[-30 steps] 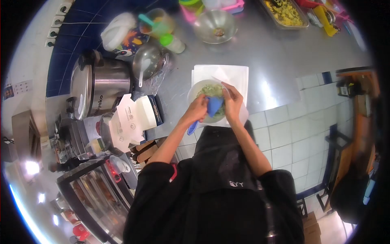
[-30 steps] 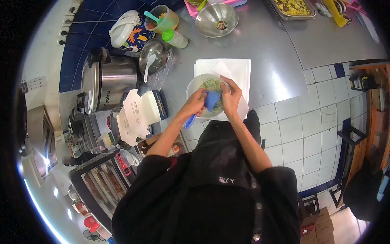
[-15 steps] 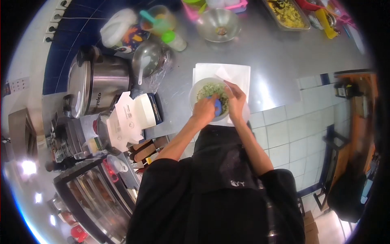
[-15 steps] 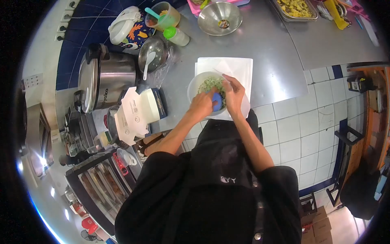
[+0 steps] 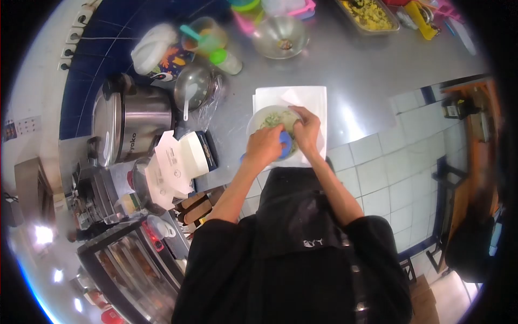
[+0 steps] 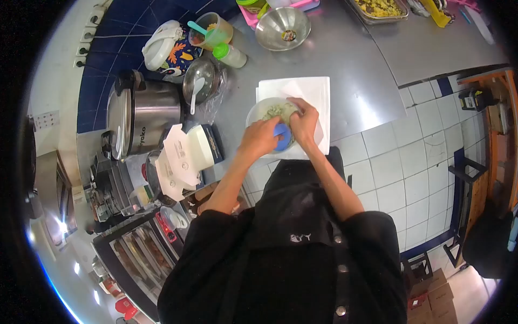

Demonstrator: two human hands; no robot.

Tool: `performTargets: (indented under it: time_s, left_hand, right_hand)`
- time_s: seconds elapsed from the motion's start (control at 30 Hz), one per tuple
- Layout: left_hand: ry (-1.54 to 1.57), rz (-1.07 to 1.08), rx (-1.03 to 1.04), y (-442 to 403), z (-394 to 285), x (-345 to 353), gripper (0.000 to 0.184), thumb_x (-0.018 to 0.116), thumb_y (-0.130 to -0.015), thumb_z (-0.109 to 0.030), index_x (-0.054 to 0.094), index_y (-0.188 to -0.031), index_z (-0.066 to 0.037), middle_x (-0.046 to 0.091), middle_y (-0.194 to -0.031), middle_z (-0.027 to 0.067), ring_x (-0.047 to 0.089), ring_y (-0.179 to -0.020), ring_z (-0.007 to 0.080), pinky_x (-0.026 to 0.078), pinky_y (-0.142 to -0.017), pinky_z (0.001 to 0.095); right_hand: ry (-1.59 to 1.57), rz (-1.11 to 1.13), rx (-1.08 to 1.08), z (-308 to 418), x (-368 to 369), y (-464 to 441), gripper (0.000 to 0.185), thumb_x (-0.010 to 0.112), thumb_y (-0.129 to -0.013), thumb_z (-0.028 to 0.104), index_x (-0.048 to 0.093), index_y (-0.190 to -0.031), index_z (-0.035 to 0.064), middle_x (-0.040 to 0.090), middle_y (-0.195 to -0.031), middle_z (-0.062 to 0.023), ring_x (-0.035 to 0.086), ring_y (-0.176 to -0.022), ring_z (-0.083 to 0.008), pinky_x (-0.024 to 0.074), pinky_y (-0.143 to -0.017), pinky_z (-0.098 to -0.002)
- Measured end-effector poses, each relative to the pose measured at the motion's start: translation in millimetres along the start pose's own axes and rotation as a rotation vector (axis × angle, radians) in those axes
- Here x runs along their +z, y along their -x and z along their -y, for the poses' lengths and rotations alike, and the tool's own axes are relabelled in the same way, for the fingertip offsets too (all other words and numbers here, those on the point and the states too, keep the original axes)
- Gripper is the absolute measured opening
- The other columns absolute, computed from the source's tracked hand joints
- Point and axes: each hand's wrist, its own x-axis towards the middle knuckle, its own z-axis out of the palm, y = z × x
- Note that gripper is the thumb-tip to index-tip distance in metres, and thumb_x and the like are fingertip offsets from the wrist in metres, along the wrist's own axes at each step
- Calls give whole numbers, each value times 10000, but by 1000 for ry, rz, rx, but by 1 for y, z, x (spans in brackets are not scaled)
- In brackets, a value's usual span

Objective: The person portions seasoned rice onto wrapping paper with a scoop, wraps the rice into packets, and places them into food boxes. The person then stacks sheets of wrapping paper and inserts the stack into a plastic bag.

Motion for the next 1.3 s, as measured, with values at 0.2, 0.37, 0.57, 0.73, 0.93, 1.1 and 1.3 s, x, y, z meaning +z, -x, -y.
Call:
performTargets:
  time_s: [0.2,0.37,0.57,0.73,0.93,1.1,1.3]
  left_hand:
    - [-273,48,78,-6,-5,-27,360,744,-808,-226,637,-1146,-161,712,-890,170,685,-899,368,523,-774,488]
    - [-291,36,1,-21,6,22,347,733,-802,-194,640,-1130,-132,714,-904,170,689,-898,358,519,-768,482]
    - [-232,-24,1,29,-33,-41,341,725,-825,-196,628,-1141,-111,711,-911,182,684,-874,389,518,-761,505]
    - [-235,-28,-94,39,-41,-36,333,701,-868,-223,607,-1173,-126,708,-912,201,679,-885,412,516,-776,519]
    - [-12,-138,-327,27,-24,-9,361,670,-901,-240,576,-1235,-143,691,-959,246,657,-941,448,509,-824,532]
    - [-31,-80,-209,46,-33,-40,386,675,-890,-226,558,-1244,-126,687,-974,232,661,-942,449,519,-803,528]
    - [-259,2,-161,-4,-5,24,375,683,-883,-236,578,-1230,-145,685,-1008,240,642,-975,455,506,-835,542]
  right_hand:
    - [2,24,3,5,-7,-17,435,446,-681,-104,720,-1013,-39,740,-945,-187,717,-886,-240,534,-842,-326]
    - [103,20,-60,-5,-14,-8,421,461,-682,-111,716,-1010,-45,735,-941,-205,723,-893,-245,537,-833,-325]
    - [99,-42,-52,-4,-22,0,442,475,-669,-108,719,-1027,-17,729,-957,-209,721,-902,-303,530,-850,-341]
    - [87,-50,26,3,-23,4,445,479,-669,-102,717,-1032,-7,727,-976,-210,715,-940,-322,523,-866,-353]
    - [-62,-72,104,-1,-17,21,445,414,-715,-133,667,-1075,-63,710,-1041,-167,657,-1039,-232,534,-863,-326]
    - [-156,-88,132,-1,-19,20,403,420,-765,-118,662,-1082,-61,695,-1053,-175,640,-1027,-212,542,-824,-312]
    - [-94,-107,85,-7,-16,18,419,456,-719,-79,689,-1064,-24,709,-945,-181,660,-777,-212,523,-700,-331]
